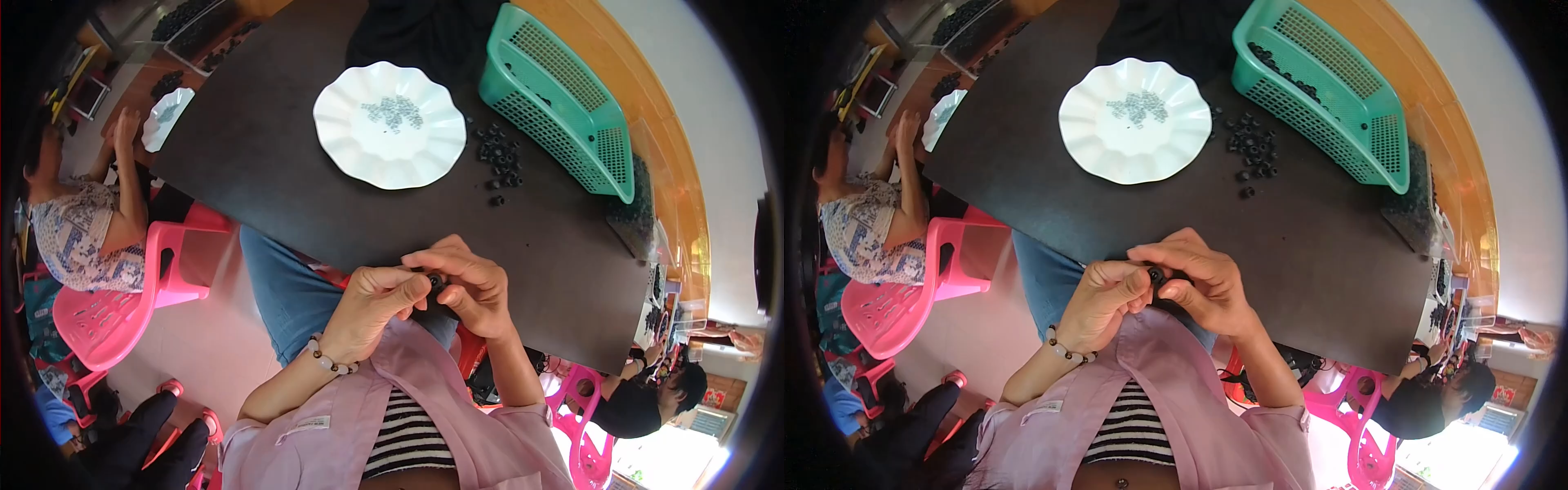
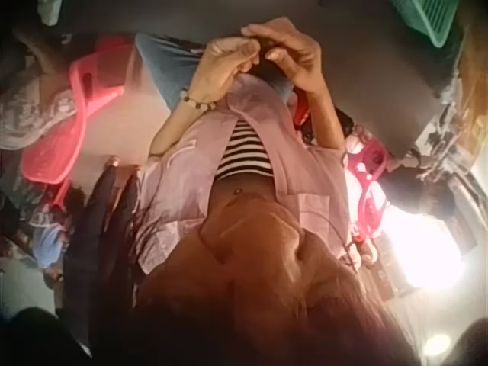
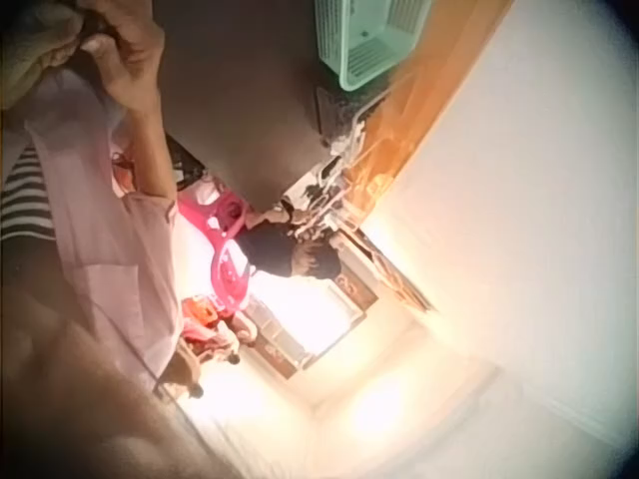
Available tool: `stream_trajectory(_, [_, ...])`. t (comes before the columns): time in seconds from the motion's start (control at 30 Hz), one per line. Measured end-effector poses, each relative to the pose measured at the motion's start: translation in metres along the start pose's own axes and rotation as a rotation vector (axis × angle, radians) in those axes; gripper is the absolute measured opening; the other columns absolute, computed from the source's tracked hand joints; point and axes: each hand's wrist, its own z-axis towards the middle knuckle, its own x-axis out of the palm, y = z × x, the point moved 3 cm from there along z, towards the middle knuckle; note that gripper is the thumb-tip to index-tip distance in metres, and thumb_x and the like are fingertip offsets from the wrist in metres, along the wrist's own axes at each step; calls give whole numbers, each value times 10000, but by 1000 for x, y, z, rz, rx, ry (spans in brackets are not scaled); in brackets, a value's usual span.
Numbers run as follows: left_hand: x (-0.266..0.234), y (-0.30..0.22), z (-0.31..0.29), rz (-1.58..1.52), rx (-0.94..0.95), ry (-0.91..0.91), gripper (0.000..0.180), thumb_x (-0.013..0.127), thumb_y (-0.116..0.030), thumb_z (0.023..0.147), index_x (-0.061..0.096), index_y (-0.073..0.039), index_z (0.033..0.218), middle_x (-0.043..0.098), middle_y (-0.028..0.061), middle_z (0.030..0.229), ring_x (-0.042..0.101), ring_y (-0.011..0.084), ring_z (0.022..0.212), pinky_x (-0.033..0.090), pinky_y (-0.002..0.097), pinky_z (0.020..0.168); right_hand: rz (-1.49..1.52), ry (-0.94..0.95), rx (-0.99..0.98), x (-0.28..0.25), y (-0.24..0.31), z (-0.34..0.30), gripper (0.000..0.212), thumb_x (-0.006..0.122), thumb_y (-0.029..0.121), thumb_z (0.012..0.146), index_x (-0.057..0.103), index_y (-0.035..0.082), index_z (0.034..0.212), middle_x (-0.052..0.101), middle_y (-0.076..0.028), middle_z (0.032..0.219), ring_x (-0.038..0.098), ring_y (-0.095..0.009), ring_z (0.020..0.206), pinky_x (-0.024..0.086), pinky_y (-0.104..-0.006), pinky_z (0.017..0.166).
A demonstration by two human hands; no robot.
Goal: Manually inserting small white beads into black circular ring components on a table.
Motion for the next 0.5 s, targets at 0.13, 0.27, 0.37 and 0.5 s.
stream_trajectory(0.13, [-3, 4, -1, 8, -5, -26, 284, 696, -302, 879, 711, -28, 807, 620, 26, 699, 466, 61, 615, 361, 203, 561, 1, -27, -14, 4, 1, 1, 333, 679, 243, 863, 690, 37, 1124, 705, -58, 920, 515, -178, 803, 423, -309, 811])
stream_trajectory(0.27, [-3, 7, -1, 15, -22, -35, 273, 700, -297, 875, 713, -36, 796, 620, 20, 695, 464, 59, 607, 362, 202, 558, -58, -26, -40, 3, -1, -2, 274, 695, 182, 845, 710, 39, 1078, 703, -19, 811, 506, -167, 773, 442, -290, 746])
stream_trajectory(0.37, [-5, 10, -1, 8, -23, -42, 271, 702, -301, 872, 714, -40, 799, 617, 16, 692, 464, 56, 605, 362, 202, 555, -79, -76, -60, 6, -1, -3, 242, 697, 172, 842, 721, 41, 1044, 699, -12, 780, 502, -165, 760, 448, -282, 715])
stream_trajectory(0.5, [-4, 10, -1, -7, -27, -86, 270, 681, -312, 890, 717, -50, 833, 608, 6, 683, 462, 47, 594, 365, 200, 548, -123, -94, -55, 6, -1, -3, 228, 692, 166, 847, 717, 40, 1035, 693, -18, 790, 509, -168, 752, 449, -289, 727])
